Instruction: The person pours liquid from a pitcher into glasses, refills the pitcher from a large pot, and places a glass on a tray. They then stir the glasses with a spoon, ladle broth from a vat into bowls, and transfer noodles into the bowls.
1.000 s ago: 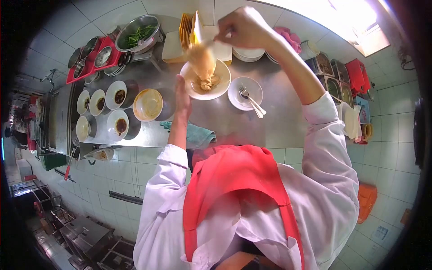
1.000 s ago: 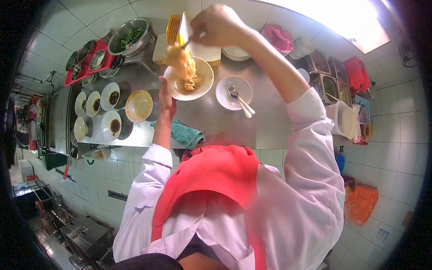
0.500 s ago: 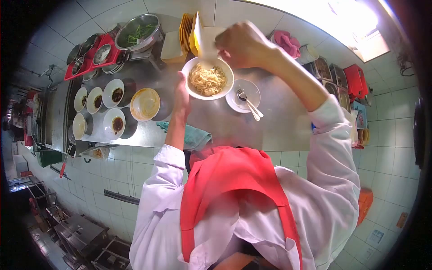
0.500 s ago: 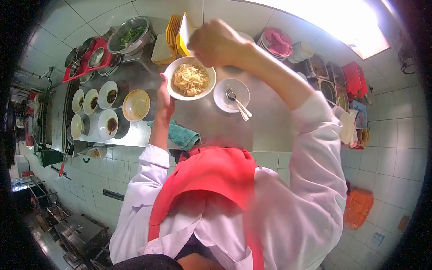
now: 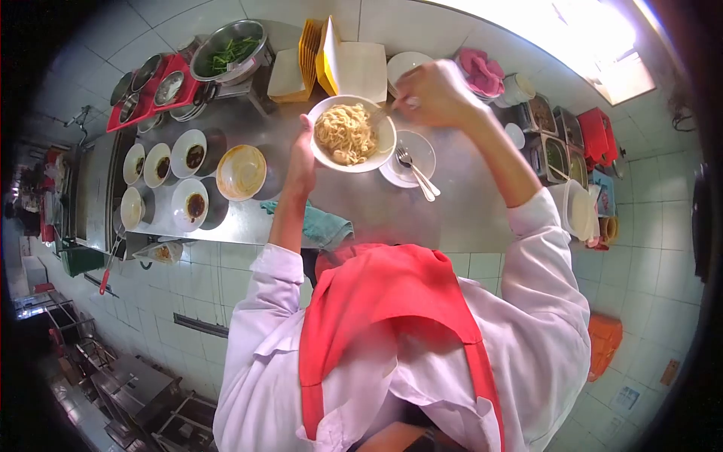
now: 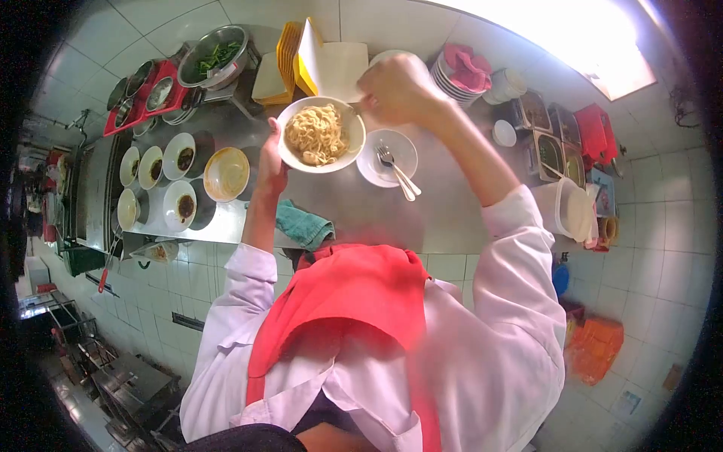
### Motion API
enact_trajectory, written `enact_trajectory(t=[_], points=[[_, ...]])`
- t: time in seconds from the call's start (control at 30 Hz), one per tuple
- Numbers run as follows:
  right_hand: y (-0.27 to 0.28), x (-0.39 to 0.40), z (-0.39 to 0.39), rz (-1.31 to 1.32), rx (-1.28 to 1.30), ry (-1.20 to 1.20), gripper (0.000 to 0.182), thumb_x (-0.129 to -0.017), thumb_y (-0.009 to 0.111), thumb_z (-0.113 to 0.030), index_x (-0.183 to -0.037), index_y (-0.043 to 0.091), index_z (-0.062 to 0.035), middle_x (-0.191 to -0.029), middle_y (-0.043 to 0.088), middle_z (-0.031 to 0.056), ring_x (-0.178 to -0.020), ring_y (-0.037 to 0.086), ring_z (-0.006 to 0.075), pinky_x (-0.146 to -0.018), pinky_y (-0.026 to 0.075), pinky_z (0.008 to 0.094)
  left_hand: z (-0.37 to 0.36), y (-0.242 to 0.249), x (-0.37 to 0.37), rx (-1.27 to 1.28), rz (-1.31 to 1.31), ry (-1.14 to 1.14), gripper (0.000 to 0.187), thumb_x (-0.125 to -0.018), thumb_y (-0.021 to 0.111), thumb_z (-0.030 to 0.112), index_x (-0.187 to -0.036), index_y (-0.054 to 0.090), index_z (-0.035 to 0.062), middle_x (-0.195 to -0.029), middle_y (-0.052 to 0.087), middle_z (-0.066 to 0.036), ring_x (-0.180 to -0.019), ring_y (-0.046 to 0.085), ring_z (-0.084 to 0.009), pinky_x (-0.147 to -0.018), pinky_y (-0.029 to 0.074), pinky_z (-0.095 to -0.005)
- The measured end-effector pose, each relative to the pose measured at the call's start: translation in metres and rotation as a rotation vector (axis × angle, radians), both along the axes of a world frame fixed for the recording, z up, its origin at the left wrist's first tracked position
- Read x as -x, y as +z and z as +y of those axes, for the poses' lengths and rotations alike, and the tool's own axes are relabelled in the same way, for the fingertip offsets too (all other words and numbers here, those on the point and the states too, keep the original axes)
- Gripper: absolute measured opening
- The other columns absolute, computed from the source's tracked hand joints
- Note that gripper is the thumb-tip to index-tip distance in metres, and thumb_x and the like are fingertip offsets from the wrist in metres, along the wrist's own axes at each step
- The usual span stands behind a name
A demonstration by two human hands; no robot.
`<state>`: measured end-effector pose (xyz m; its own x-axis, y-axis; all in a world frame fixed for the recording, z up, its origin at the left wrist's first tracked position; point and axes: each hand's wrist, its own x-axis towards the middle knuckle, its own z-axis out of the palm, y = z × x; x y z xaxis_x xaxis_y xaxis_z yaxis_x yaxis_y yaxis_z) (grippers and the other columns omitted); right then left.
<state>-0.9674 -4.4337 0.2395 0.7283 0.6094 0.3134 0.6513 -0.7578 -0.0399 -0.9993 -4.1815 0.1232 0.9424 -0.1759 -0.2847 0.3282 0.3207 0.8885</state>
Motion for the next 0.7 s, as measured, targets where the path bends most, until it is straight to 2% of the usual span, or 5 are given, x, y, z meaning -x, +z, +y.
enact_trajectory(t=[0.13, 0.27, 0.43, 0.53, 0.7], points=[[-0.051, -0.003, -0.003, 0.39, -0.536, 0.072, 0.013, -0.064, 0.073, -0.021, -0.066, 0.069, -0.0092, -0.062, 0.064, 0.0082, -0.055, 0.06, 0.0263, -0.055, 0.048, 0.0339, -0.012, -0.003, -0.01, 0.061, -0.037, -0.065, 0.067, -0.097, 0.027, 0.056, -0.133, 0.043, 0.0017, -0.123, 0.057, -0.012, -0.109, 0.06, -0.023, -0.084, 0.053, -0.0374], [-0.013, 0.01, -0.033, 0.183, -0.16, -0.153, 0.015, -0.065, 0.072, -0.02, -0.061, 0.066, -0.0077, -0.057, 0.061, 0.0076, -0.054, 0.06, 0.0263, -0.051, 0.048, 0.034, 0.003, -0.022, -0.011, -0.022, 0.017, -0.036, 0.066, -0.097, 0.025, 0.057, -0.134, 0.043, 0.0046, -0.124, 0.057, -0.01, -0.11, 0.058, -0.0195, -0.09, 0.048, -0.0333], [-0.02, 0.018, -0.014, 0.161, -0.108, -0.047, 0.017, -0.067, 0.064, -0.028, -0.063, 0.064, -0.011, -0.06, 0.06, 0.0098, -0.056, 0.059, 0.0289, -0.052, 0.047, 0.0376, -0.025, -0.029, -0.014, 0.008, -0.068, -0.111, 0.062, -0.099, 0.028, 0.052, -0.132, 0.045, 0.0021, -0.123, 0.057, -0.012, -0.109, 0.058, -0.0203, -0.092, 0.047, -0.0329], [-0.03, 0.017, -0.017, 0.19, -0.285, -0.011, 0.011, -0.065, 0.068, -0.023, -0.062, 0.066, -0.0117, -0.058, 0.061, 0.0073, -0.054, 0.059, 0.0278, -0.052, 0.047, 0.0368, -0.034, -0.029, -0.013, 0.083, -0.037, -0.135, 0.061, -0.099, 0.031, 0.051, -0.132, 0.045, 0.0019, -0.122, 0.058, -0.013, -0.11, 0.058, -0.0212, -0.095, 0.045, -0.0347], [0.013, 0.03, -0.043, 0.171, -0.231, -0.128, 0.015, -0.065, 0.07, -0.024, -0.062, 0.068, -0.0087, -0.058, 0.062, 0.0063, -0.055, 0.062, 0.0235, -0.053, 0.05, 0.0341, -0.019, -0.04, -0.013, -0.03, 0.086, -0.202, 0.067, -0.096, 0.03, 0.058, -0.137, 0.04, 0.0047, -0.131, 0.052, -0.011, -0.119, 0.052, -0.022, -0.103, 0.039, -0.0353]])
